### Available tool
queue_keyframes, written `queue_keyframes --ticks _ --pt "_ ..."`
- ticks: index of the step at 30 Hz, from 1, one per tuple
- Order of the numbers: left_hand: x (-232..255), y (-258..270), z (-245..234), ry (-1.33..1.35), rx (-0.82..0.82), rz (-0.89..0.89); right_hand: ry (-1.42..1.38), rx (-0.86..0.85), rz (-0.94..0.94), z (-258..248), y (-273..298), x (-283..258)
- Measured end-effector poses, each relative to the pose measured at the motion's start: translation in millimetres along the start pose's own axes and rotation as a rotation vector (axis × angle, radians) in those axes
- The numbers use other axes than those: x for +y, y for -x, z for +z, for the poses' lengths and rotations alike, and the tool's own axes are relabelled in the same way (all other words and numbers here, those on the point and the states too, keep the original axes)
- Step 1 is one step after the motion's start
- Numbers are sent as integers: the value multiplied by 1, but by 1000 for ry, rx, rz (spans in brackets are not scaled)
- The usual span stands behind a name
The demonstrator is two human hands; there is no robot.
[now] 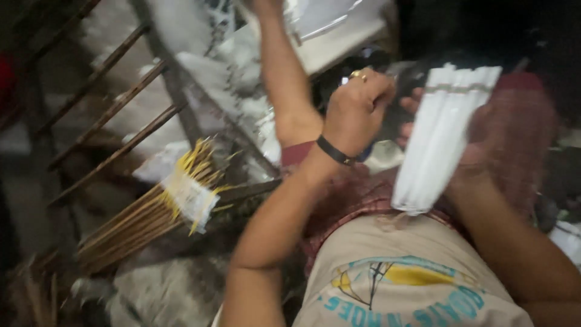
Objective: The person places a bundle of white candles into a clear plastic bag and ties the bag closed by hand using a piece of string.
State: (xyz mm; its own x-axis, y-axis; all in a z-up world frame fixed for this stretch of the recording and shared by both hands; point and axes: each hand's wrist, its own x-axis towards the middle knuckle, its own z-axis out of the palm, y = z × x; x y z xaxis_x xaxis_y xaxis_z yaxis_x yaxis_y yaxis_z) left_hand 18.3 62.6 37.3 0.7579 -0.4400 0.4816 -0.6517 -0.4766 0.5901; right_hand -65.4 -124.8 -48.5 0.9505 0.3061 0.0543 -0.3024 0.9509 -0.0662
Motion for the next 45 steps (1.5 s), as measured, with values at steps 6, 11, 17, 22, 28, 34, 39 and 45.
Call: queue_keyframes --ticks 6,11,17,22,28,34,39,45 --pt "-9 23 64 412 36 -136 72 331 -231 -36 6 1" --pt "-26 22 26 343 -104 -18 163 90 -242 -31 5 5" --pt "-19 -61 -45 86 216 -379 105 235 -79 -29 8 9" --pt "22 -33 -40 238 131 -604 36 351 12 -18 -6 14" --pt "-88 18 1 -182 -394 107 -74 425 318 -83 -2 29" --pt "-60 14 -23 378 -674 175 -105 408 275 -72 -4 38" --pt "-44 36 -18 191 -648 131 -174 399 358 -51 8 38" --pt "-46 64 24 74 -383 39 -143 390 237 -35 11 40"
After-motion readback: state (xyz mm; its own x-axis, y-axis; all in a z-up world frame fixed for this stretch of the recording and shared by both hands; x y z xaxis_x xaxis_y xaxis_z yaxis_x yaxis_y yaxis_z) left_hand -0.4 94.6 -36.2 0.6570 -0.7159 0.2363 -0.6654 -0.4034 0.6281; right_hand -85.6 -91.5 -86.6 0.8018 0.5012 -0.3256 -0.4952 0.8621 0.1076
